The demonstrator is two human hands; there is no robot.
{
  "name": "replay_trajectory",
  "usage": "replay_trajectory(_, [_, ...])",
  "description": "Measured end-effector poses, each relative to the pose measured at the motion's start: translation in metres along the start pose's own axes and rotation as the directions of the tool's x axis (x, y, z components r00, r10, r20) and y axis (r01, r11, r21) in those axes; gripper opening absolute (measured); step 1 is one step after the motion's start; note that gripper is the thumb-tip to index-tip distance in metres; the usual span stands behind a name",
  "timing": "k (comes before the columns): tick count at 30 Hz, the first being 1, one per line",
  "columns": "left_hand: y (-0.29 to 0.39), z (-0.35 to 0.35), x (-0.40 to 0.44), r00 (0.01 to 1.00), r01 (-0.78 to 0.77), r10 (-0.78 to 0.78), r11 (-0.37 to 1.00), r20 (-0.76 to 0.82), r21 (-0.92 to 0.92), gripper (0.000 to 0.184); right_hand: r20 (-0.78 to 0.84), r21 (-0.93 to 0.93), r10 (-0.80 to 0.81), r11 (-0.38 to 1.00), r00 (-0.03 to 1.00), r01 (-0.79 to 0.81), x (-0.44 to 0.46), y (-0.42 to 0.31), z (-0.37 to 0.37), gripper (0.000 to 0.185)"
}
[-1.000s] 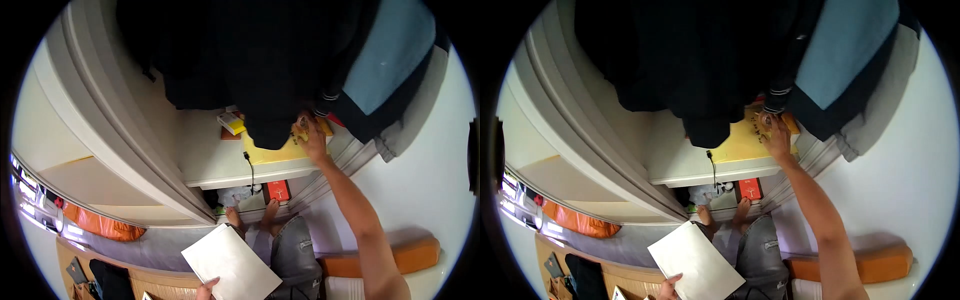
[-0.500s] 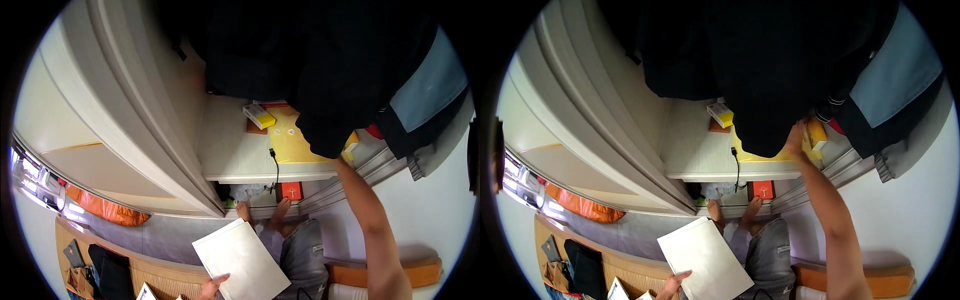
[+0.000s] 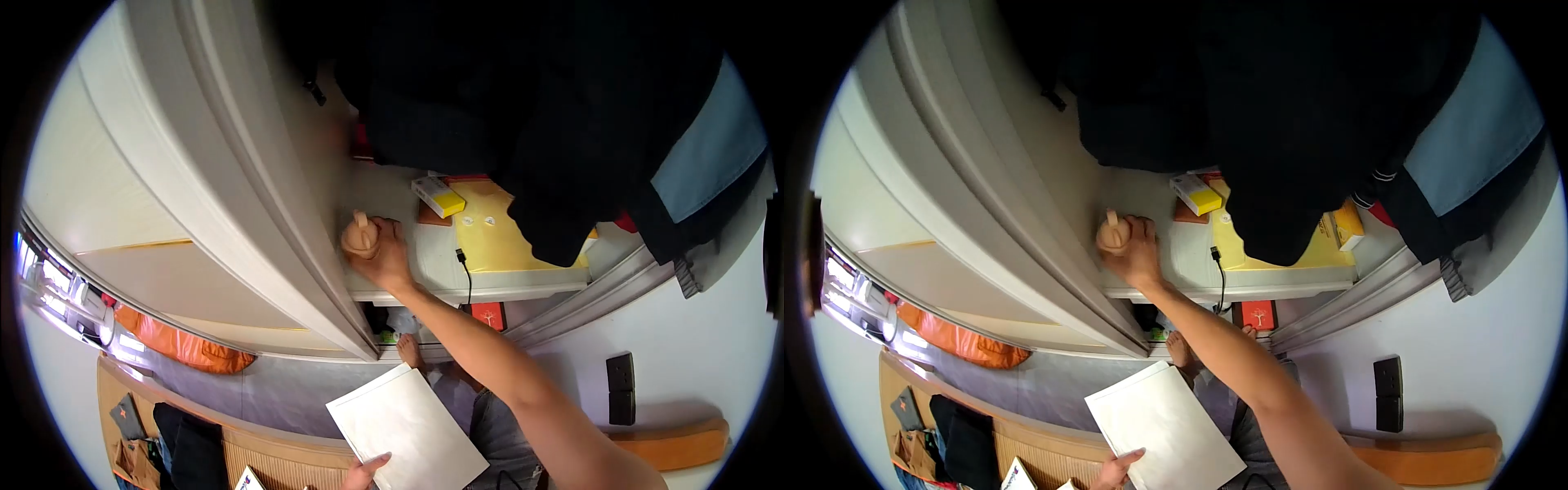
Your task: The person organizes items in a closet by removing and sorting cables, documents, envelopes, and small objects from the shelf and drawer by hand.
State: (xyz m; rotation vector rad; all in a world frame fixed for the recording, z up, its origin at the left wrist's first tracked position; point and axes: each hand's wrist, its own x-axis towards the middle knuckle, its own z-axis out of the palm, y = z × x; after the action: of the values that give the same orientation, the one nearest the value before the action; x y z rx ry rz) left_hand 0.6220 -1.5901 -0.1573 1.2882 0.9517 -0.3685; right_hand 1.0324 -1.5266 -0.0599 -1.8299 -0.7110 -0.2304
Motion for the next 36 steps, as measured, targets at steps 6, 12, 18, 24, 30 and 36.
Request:
replay_trajectory(6, [-0.025, -0.002, 0.017, 0.998, -0.049, 0.052, 0.994, 0.023, -0.102, 0.047, 0.249, -0.357, -0.052, 0.923, 0.967, 0.142, -0.004, 0.006, -0.06, 0.081])
replay_trajectory(12, [0.01, -0.004, -0.003, 0.995, 0.064, -0.052, 0.99, 0.087, -0.13, 0.051, -0.029, -0.598, -0.09, 0.8, 0.996, 0.055, 0.063, 0.068, -0.101, 0.063])
replay_trajectory(18, [0.014, -0.003, -0.003, 0.99, 0.07, -0.048, 0.983, 0.129, -0.172, 0.054, 0.136, -0.719, 0.203, 0.694, 0.97, -0.045, 0.093, 0.09, -0.094, 0.061])
replay_trajectory(24, [0.012, 0.003, -0.004, 0.99, 0.131, -0.098, 0.914, 0.104, -0.383, 0.063, -0.05, -0.686, -0.107, 0.726, 0.993, 0.044, 0.059, 0.031, -0.172, 0.047])
replay_trajectory(30, [-0.012, -0.001, 0.012, 0.997, 0.035, -0.005, 0.928, 0.081, -0.37, 0.058, -0.154, -0.82, 0.0, 0.557, 0.988, -0.128, 0.043, 0.11, -0.305, 0.06])
replay_trajectory(36, [0.042, 0.01, -0.02, 0.998, 0.063, -0.056, 0.963, 0.032, -0.262, 0.037, -0.182, -0.975, 0.032, 0.119, 0.983, -0.185, 0.012, 0.105, -0.35, 0.066])
